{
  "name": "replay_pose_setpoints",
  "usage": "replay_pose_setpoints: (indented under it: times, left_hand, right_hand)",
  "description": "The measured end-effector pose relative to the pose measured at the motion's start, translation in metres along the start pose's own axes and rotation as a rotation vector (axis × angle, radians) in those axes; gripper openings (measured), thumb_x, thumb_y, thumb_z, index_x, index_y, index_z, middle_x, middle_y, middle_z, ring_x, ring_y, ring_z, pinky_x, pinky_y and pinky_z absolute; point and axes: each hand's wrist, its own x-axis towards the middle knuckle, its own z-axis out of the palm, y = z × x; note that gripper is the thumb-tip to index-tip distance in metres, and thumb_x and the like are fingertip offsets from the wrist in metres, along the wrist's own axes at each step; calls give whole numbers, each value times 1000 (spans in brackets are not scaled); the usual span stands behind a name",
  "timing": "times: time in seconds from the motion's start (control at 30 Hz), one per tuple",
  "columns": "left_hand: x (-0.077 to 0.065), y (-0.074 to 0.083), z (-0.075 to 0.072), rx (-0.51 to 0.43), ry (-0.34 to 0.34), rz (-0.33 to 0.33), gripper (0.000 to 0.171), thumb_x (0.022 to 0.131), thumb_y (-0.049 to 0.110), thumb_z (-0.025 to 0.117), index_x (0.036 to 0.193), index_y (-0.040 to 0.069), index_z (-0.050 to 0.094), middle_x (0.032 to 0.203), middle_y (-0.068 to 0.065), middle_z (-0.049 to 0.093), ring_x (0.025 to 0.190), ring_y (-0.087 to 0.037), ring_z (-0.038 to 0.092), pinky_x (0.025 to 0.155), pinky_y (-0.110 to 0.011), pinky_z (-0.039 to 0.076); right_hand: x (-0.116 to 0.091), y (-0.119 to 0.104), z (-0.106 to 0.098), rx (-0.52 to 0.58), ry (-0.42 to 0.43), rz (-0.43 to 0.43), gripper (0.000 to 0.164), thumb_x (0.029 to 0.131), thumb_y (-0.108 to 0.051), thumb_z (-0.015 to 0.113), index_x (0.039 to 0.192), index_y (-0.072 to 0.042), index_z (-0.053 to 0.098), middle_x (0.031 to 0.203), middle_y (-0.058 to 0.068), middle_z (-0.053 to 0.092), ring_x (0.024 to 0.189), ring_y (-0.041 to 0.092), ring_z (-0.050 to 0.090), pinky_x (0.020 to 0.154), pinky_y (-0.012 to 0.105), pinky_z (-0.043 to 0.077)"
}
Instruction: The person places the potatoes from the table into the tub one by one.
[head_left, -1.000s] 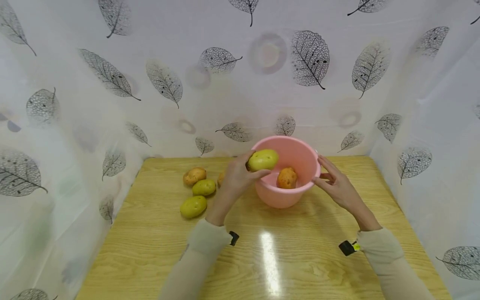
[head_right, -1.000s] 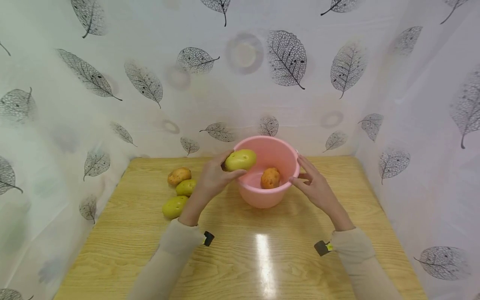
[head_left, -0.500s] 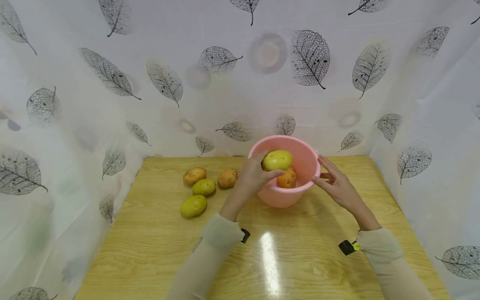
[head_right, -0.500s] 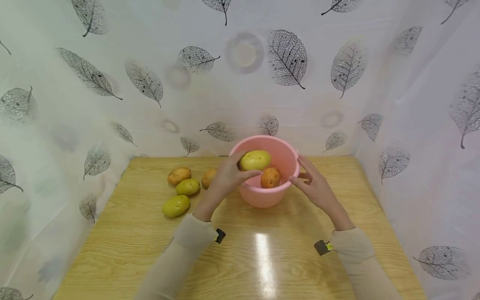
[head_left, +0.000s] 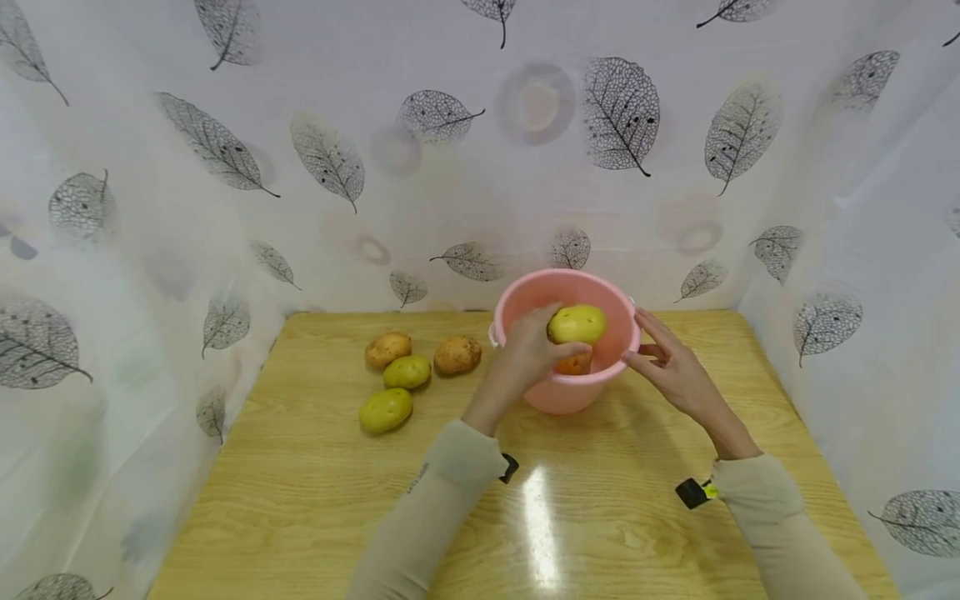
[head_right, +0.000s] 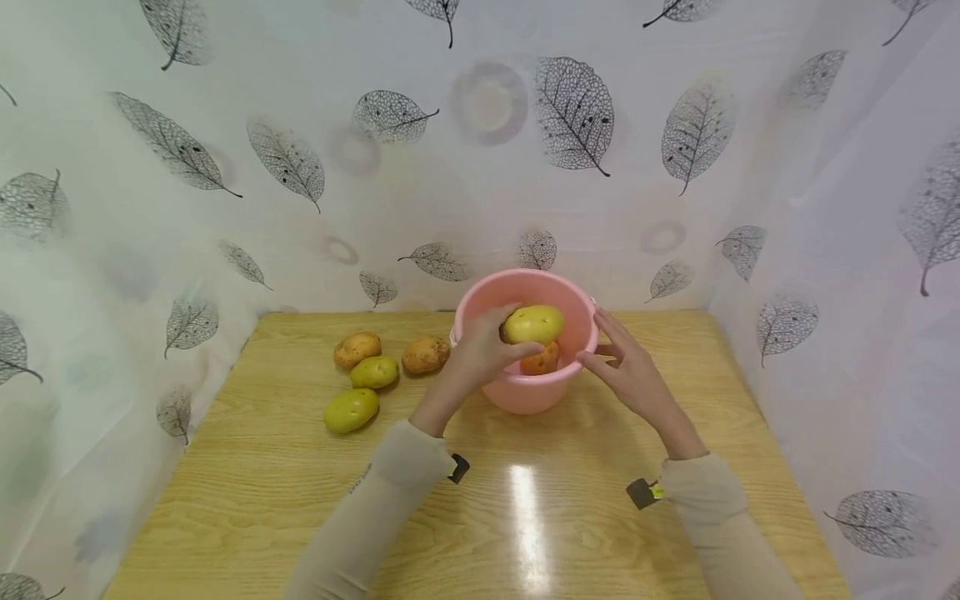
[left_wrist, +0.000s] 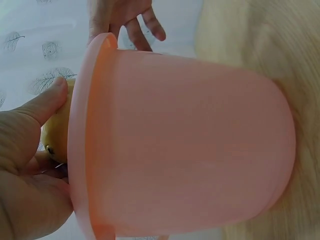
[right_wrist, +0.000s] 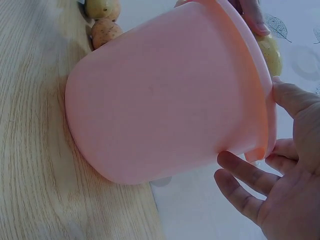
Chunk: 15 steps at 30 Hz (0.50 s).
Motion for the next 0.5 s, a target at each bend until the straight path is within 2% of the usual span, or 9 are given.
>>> replay_pose_setpoints:
  times: [0.2, 0.3, 0.5]
  left_hand:
    - [-1, -1, 4, 9, 3, -6, 78, 85, 39, 85, 149, 8, 53, 141, -6, 63, 123, -21, 59, 107, -38, 48]
    - [0, 0, 8, 36, 4, 13, 73, 85, 37, 86, 145, 8, 57, 135, -6, 66, 119, -20, 62, 104, -36, 50]
    - [-1, 2, 16, 179, -3, 13, 64, 85, 36, 87, 137, 9, 61, 123, -6, 68, 109, -21, 64, 98, -37, 54]
  right_hand:
    - [0, -1, 1, 8, -4, -6, 73, 104, -11, 64, 165, -15, 24, 170, 15, 18, 124, 43, 59, 86, 12, 51]
    - [0, -2, 1, 4, -3, 2, 73, 104, -12, 64, 165, -15, 24, 170, 15, 18, 124, 42, 59, 85, 12, 52]
    - [0, -3, 1, 2, 0, 0, 73, 104, -12, 64, 165, -15, 24, 170, 15, 18, 124, 42, 60, 85, 12, 52]
